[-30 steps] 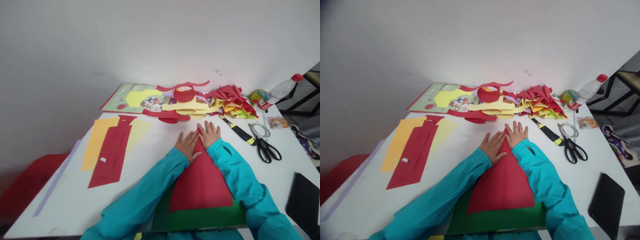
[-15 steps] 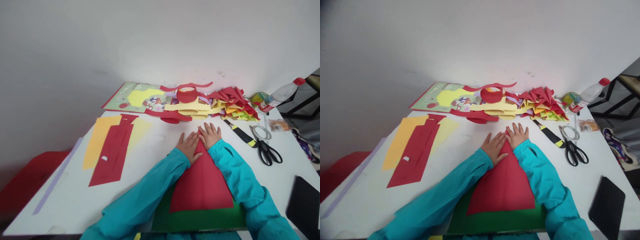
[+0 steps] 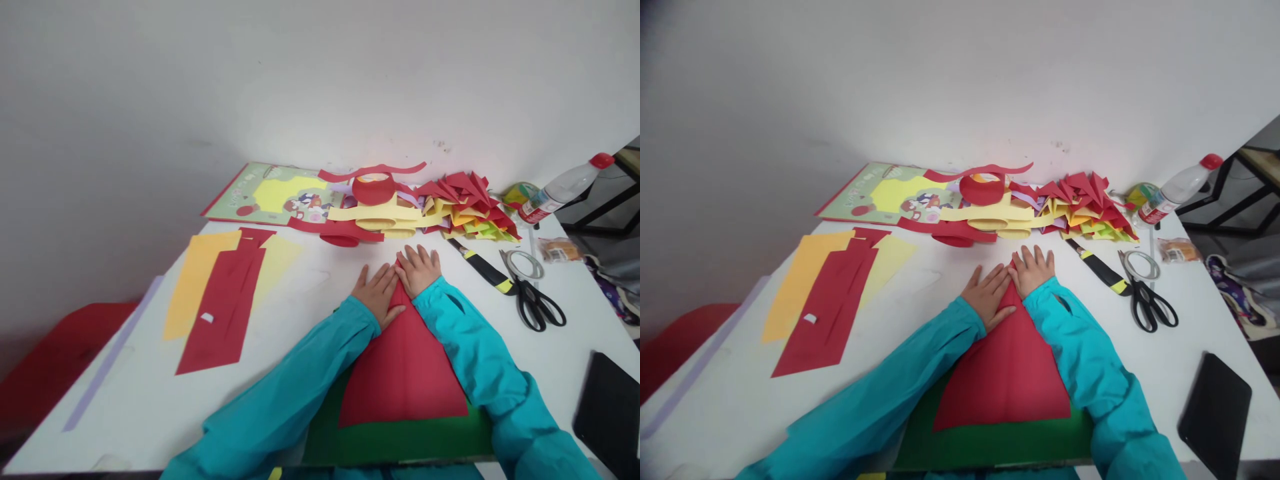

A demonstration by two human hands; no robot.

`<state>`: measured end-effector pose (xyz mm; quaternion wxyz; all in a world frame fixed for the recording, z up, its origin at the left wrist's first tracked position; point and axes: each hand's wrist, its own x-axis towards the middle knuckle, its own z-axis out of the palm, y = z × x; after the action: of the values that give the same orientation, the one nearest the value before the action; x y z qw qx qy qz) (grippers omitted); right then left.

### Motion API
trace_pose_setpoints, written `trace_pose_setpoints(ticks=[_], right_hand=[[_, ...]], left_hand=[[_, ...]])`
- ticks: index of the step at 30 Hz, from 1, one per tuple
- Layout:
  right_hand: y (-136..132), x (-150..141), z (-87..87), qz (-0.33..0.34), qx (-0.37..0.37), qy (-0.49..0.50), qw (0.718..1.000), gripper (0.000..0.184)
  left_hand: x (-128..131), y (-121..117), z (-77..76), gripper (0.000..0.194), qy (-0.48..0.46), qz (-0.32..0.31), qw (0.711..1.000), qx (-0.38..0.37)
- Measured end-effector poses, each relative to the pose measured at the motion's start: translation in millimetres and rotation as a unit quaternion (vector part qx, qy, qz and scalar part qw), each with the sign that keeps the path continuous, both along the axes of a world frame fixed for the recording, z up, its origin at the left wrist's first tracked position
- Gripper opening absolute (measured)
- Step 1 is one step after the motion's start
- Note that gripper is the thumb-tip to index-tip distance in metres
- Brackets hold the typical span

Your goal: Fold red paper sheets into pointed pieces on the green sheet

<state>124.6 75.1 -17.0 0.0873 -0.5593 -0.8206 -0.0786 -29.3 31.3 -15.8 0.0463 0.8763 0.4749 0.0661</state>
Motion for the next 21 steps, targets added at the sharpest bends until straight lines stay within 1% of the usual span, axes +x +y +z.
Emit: trace_pose_setpoints(ticks=[5,9,11,16,21], right_hand=[[2.3,-2.5,3.5,0.06,0.028,0.015,0.998,0.043],[2.2,-1.3,6.0,0.087,0.054,0.019,0.995,0.04],[2.3,-1.0,6.1,0.101,0.053,0.018,0.993,0.039],[2.9,0.3,6.3,0.107,0.033,0.016,0.994,0.038],[1.5,0.6,6.8,0.094,0.037,0.004,0.995,0.037]], left_hand=[[0.7,-0.3,0.5,0.065,-0.007,0.002,1.0,0.003],[0.9,-0.4,1.0,0.067,-0.002,0.001,1.0,-0.004],[0.8,-0.4,0.8,0.067,-0.003,0.0,1.0,-0.003],[0.8,-0.6,1.3,0.065,-0.014,0.002,1.0,0.002],[0.1,-3.9,1.5,0.066,-0.013,0.0,1.0,0.006]])
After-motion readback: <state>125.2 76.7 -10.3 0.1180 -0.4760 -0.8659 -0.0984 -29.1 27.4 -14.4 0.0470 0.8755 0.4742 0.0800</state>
